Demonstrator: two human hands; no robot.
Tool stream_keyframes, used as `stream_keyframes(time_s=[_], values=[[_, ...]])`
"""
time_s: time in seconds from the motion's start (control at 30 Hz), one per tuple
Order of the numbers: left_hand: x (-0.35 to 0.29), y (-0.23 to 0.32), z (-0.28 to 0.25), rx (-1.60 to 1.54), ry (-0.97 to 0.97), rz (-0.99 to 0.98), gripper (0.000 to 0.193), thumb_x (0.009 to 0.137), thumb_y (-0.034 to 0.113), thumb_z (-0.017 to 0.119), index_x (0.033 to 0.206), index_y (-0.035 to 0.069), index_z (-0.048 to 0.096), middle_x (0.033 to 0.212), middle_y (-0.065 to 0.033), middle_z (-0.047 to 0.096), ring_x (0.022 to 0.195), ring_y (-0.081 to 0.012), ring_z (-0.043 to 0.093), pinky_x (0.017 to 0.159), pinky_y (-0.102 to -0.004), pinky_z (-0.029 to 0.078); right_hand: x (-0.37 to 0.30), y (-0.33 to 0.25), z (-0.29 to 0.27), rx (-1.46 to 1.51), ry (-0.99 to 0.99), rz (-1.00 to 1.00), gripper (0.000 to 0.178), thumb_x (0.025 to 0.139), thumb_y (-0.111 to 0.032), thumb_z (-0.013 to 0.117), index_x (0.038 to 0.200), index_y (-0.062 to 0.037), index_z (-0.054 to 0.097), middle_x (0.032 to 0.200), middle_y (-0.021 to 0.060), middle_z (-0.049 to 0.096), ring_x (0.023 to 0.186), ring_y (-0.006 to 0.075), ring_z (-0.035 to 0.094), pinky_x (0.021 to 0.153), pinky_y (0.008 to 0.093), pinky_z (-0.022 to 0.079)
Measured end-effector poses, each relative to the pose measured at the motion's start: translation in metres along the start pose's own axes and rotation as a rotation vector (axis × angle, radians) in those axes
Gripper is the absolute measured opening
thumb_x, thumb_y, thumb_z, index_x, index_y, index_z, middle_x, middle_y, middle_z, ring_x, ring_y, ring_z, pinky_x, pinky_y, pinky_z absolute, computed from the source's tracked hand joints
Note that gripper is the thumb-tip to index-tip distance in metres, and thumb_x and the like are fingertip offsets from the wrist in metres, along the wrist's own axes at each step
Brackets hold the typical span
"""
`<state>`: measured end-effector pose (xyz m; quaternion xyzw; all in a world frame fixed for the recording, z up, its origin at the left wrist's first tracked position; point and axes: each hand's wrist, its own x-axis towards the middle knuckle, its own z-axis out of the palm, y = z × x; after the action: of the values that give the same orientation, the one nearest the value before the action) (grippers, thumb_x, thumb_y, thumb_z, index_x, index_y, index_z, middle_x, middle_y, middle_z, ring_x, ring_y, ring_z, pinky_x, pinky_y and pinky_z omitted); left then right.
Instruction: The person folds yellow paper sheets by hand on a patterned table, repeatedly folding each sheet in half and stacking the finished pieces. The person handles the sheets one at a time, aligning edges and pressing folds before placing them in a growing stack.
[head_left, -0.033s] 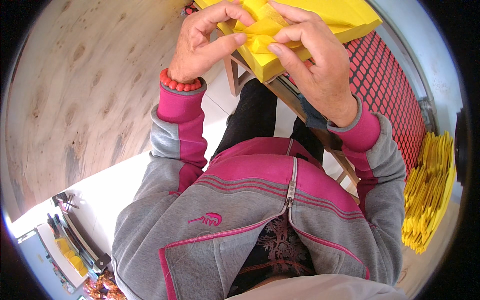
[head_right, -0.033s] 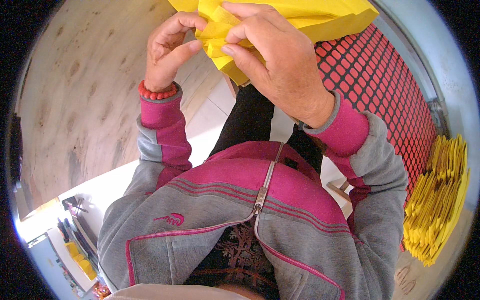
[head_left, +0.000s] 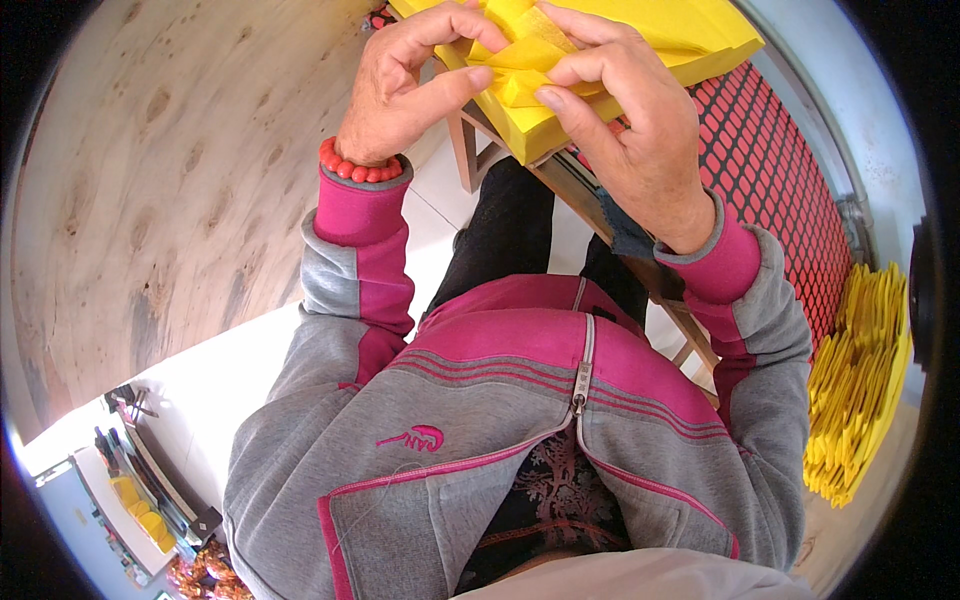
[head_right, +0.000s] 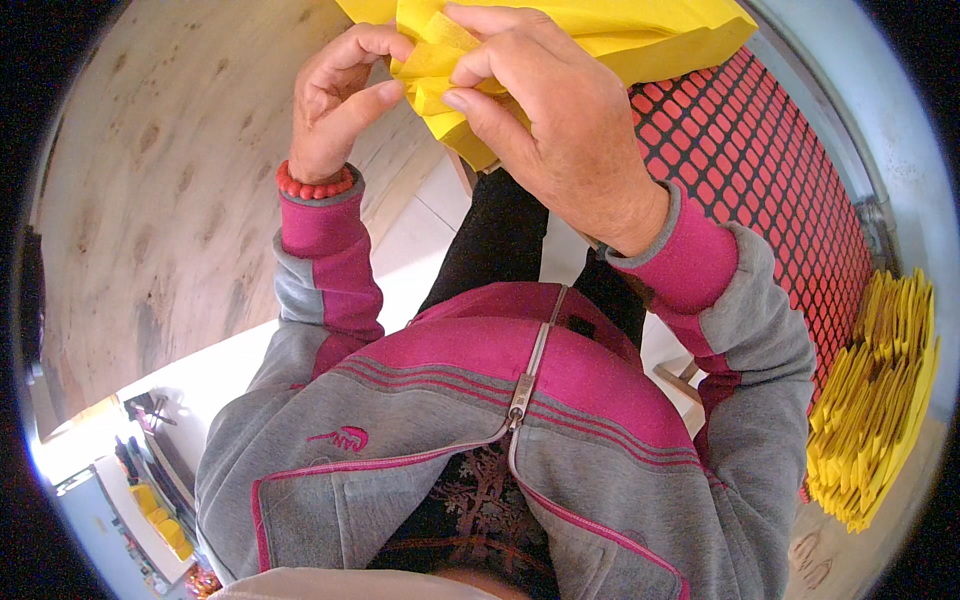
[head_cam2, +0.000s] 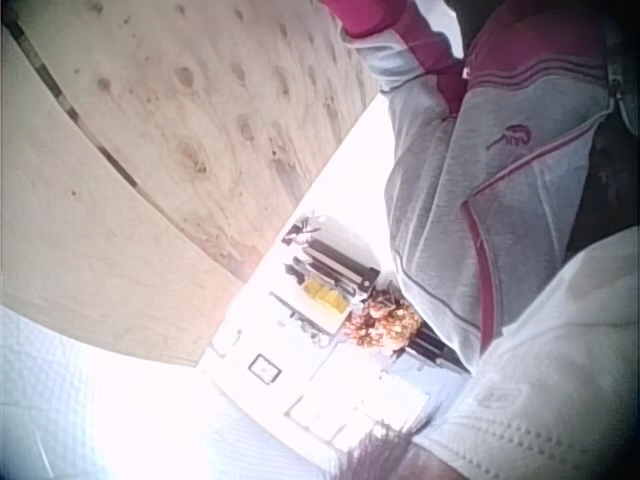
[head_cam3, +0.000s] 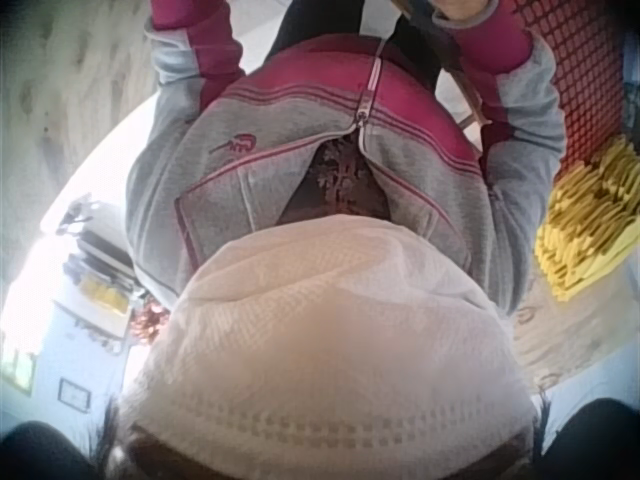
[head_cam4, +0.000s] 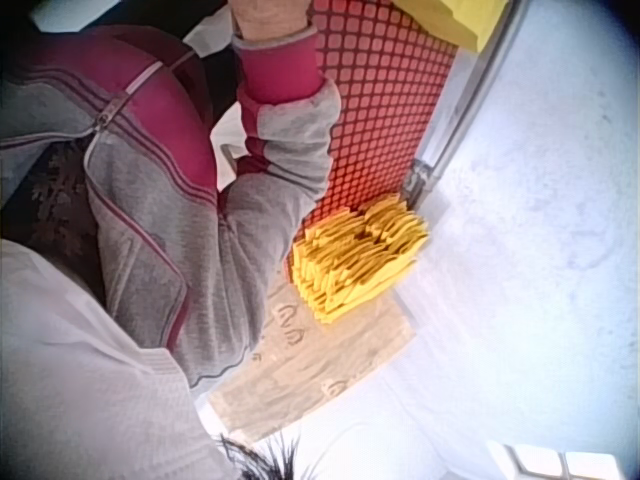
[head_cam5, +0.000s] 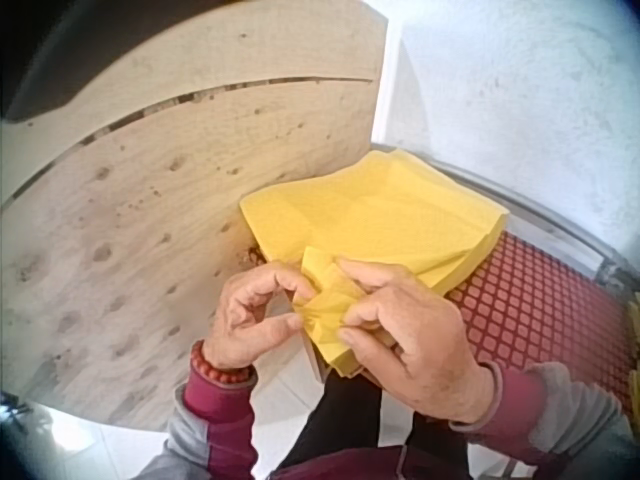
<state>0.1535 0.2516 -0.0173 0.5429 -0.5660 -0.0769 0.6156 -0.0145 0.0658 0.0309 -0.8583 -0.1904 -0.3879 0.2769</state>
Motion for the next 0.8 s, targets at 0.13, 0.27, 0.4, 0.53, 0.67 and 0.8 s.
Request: stream_keyframes(time_s=[0.13,0.27,0.4,0.53,0.67,0.8], values=[[0.000,0.000,-0.001,-0.003,-0.003,-0.006,0.031,0.084,0.000,0.061,0.115,-0.001,0.065,0.118,-0.0064,0.065,0.117,-0.0188,0.059,0.105,-0.0322,0.042,-0.002,-0.002,-0.002,-0.005,-0.040,0.077,0.016,0.084,-0.003,0.076,0.095,0.0000,0.064,0.124,0.0266,0.066,0.094,0.0331,0.070,0.078,0.0339,0.056],[-0.001,0.000,-0.001,-0.009,0.005,-0.010,0.028,0.086,-0.001,0.063,0.114,-0.001,0.065,0.117,-0.0062,0.066,0.116,-0.0180,0.060,0.104,-0.0320,0.042,-0.002,-0.005,0.000,0.048,-0.012,0.104,0.017,0.084,-0.001,0.075,0.095,0.0001,0.063,0.123,0.0257,0.067,0.089,0.0310,0.070,0.074,0.0324,0.056],[0.002,-0.003,0.000,0.029,-0.016,0.035,0.020,0.092,-0.001,0.066,0.112,0.000,0.066,0.114,-0.0049,0.067,0.112,-0.0155,0.060,0.100,-0.0299,0.044,-0.003,-0.003,0.000,0.018,-0.025,0.093,0.020,0.083,-0.001,0.077,0.097,-0.0001,0.063,0.123,0.0253,0.067,0.089,0.0302,0.070,0.075,0.0325,0.056],[0.001,-0.003,0.002,0.036,0.017,-0.005,0.014,0.096,0.000,0.066,0.110,0.001,0.066,0.111,-0.0034,0.067,0.105,-0.0126,0.061,0.093,-0.0272,0.047,-0.004,0.002,0.002,-0.006,0.035,0.041,0.029,0.080,-0.003,0.080,0.102,-0.0009,0.062,0.124,0.0261,0.067,0.093,0.0324,0.071,0.080,0.0343,0.056],[0.000,-0.001,0.008,-0.034,0.102,-0.071,0.011,0.098,0.001,0.066,0.109,0.001,0.065,0.108,-0.0029,0.067,0.099,-0.0104,0.062,0.087,-0.0251,0.048,-0.004,0.006,0.004,-0.071,0.093,-0.041,0.035,0.078,-0.005,0.083,0.104,-0.0020,0.061,0.126,0.0268,0.066,0.098,0.0344,0.071,0.084,0.0356,0.056],[0.002,-0.001,0.014,-0.090,0.153,-0.113,0.009,0.099,0.000,0.064,0.108,0.001,0.064,0.107,-0.0030,0.068,0.097,-0.0092,0.062,0.086,-0.0239,0.049,-0.004,0.007,0.005,-0.091,0.135,-0.082,0.035,0.076,-0.005,0.085,0.103,-0.0033,0.062,0.129,0.0276,0.065,0.099,0.0332,0.071,0.085,0.0357,0.056]])
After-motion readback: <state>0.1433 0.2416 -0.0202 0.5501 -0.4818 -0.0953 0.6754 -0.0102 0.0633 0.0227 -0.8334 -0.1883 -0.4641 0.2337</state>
